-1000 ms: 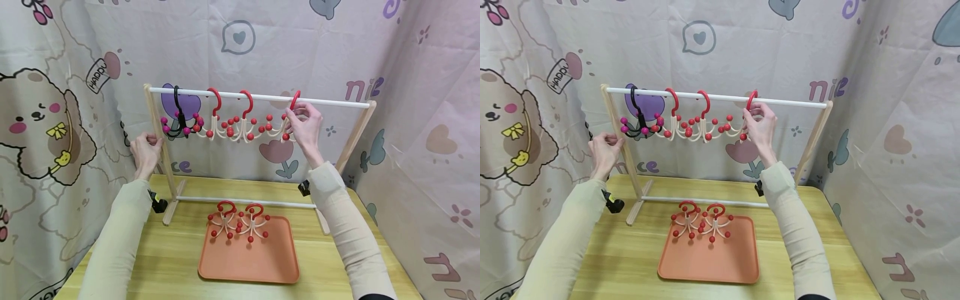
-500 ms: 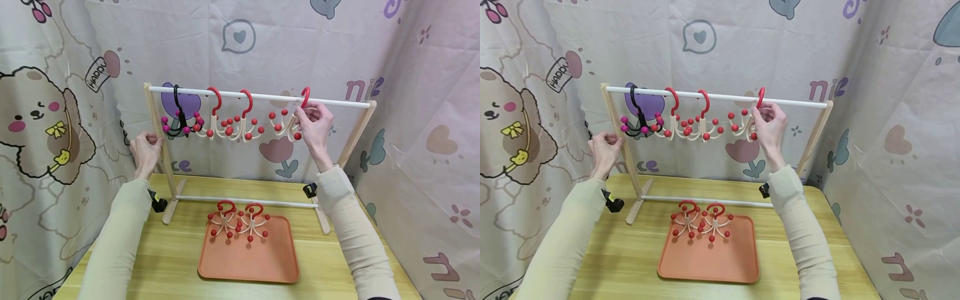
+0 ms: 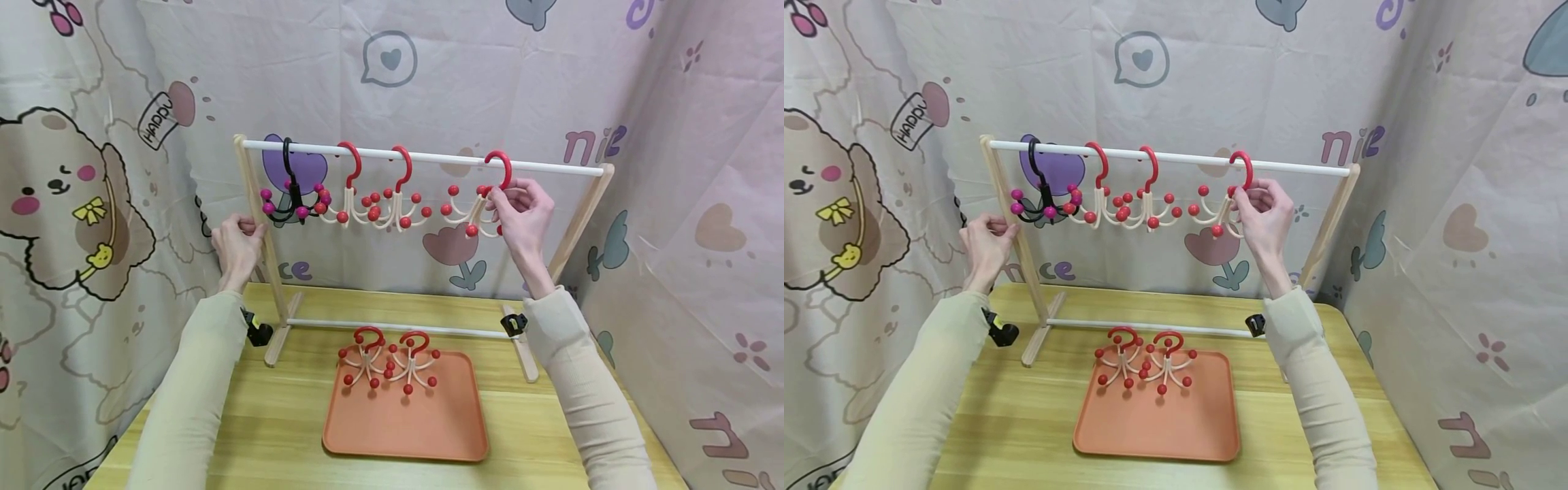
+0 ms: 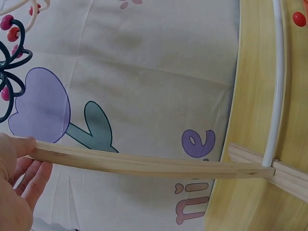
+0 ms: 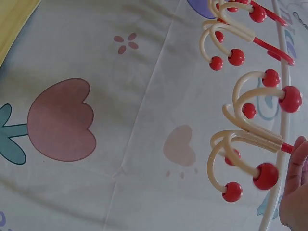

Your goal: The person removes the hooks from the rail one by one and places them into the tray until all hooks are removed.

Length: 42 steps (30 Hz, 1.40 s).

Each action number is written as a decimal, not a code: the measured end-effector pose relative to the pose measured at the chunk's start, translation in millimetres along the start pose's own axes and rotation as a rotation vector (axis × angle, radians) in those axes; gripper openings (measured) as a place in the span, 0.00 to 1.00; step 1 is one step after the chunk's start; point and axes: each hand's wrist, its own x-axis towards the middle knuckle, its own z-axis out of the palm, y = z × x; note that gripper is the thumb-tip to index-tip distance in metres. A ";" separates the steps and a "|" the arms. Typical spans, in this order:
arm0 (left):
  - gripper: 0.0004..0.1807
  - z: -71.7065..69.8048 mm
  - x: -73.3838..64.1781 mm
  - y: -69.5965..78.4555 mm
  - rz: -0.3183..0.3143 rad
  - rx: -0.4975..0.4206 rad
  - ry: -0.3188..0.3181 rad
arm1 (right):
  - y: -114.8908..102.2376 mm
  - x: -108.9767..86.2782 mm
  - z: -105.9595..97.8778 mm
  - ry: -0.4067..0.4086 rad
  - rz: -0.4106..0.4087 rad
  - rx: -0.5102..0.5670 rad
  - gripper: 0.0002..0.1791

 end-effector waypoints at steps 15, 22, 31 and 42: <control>0.15 -0.9 0.5 -0.4 0.016 0.005 0.002 | 26.6 -25.0 -19.6 -0.021 0.105 0.063 0.03; 0.15 -0.1 0.7 -1.4 0.013 0.005 0.003 | 39.7 -40.1 -31.8 -0.054 0.185 0.040 0.06; 0.15 -0.8 0.1 -0.9 0.032 0.002 0.019 | 56.4 -60.8 -47.1 -0.118 0.293 0.049 0.04; 0.14 -0.9 0.3 -1.0 0.032 -0.002 0.019 | 85.3 -90.1 -68.9 -0.258 0.339 0.112 0.02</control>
